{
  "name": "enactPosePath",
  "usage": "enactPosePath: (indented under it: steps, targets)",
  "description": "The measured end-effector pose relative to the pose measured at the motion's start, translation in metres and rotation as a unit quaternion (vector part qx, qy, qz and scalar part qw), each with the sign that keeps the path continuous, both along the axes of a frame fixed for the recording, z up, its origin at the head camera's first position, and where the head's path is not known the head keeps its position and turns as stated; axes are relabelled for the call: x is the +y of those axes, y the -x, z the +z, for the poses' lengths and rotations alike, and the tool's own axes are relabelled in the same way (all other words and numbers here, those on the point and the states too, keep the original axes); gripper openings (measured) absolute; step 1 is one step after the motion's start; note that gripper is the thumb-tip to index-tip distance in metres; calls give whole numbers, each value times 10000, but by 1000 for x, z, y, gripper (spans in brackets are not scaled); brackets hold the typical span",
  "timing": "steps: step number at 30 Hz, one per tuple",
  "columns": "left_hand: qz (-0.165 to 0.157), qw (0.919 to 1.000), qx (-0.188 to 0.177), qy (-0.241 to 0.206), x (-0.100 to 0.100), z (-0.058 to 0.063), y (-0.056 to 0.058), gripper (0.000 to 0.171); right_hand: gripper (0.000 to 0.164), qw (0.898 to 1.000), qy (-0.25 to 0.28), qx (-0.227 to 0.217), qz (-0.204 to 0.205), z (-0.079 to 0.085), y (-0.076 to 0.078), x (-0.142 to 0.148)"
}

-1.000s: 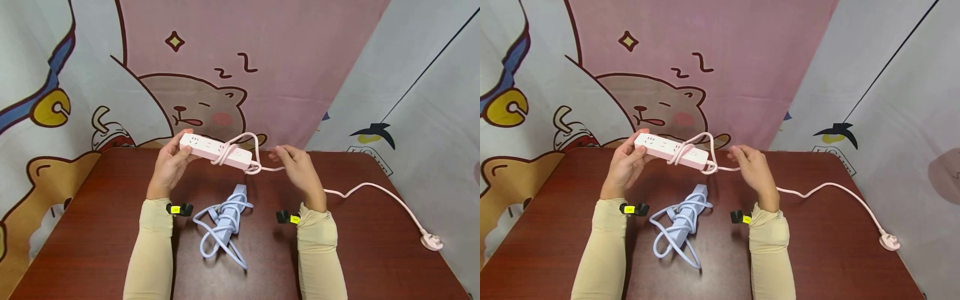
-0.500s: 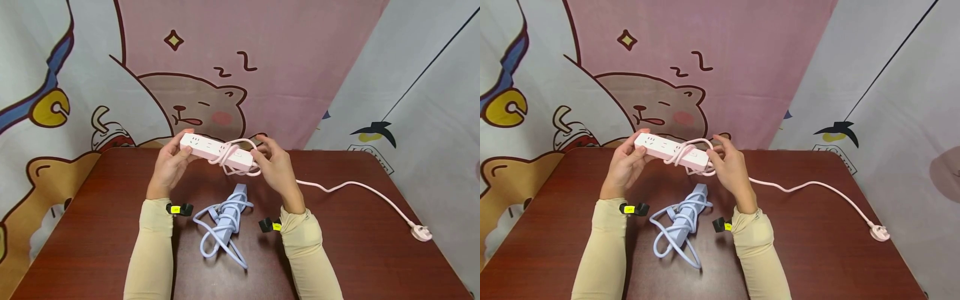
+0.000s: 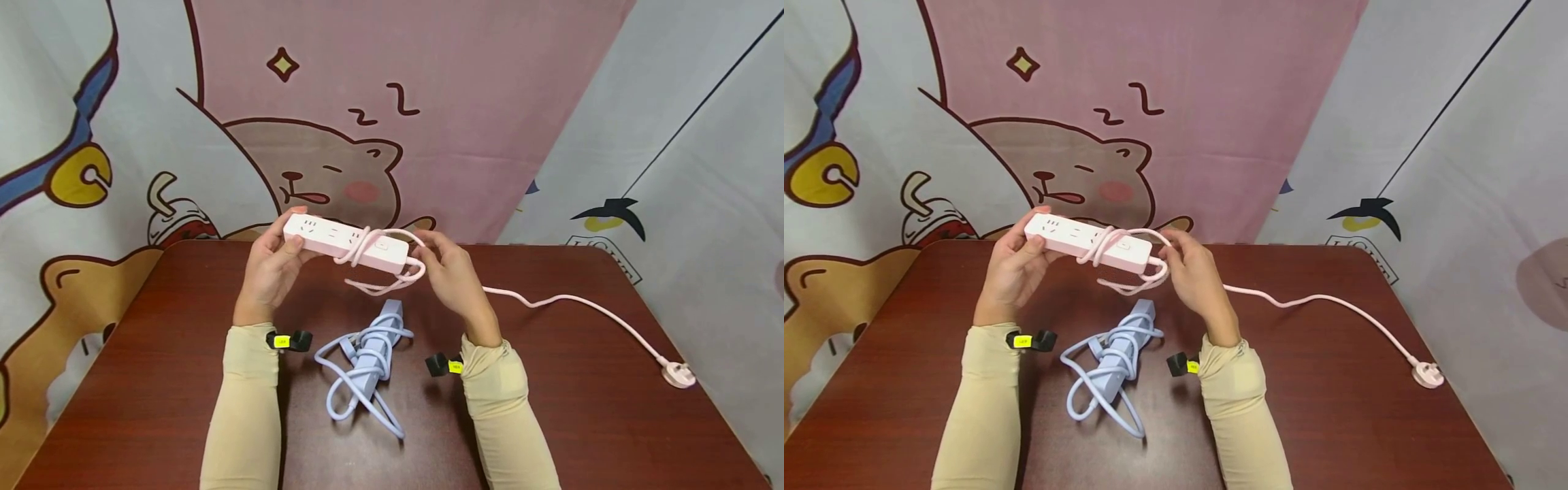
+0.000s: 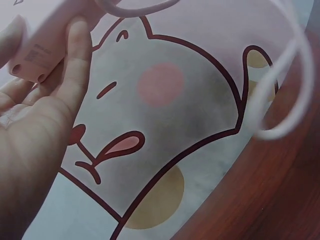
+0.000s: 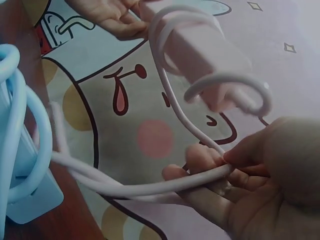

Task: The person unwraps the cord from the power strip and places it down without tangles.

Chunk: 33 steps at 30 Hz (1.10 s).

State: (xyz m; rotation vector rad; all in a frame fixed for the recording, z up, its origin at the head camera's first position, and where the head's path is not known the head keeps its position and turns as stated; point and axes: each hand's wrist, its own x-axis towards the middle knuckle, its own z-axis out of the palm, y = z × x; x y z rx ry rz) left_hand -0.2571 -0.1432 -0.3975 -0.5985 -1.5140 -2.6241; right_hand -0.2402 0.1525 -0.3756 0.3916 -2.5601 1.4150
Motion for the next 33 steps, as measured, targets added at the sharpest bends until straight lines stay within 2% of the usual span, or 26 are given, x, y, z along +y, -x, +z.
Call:
enactPosePath:
  steps: [5, 9, 15, 20, 33]
  targets:
    - [29, 10000, 14, -87, -2, 0, 1, 46, 29, 9998, -153, -103, -89, -3, 2, 0]
    - [53, 9999, 29, -126, -2, 0, 1, 41, 27, 9998, 54, -183, 44, -6, 4, -1]
    - [101, 9996, 59, -251, -3, 0, 1, 40, 25, 9999, 78, -79, 98, -9, 5, -2]
    - [97, 9995, 61, -293, -3, -1, 2, 40, 25, 9998, 11, -168, 91, -9, 4, -5]
    - [393, 9986, 72, -336, -2, -1, 4, 44, 21, 9998, -30, -186, -28, -11, 3, -6]
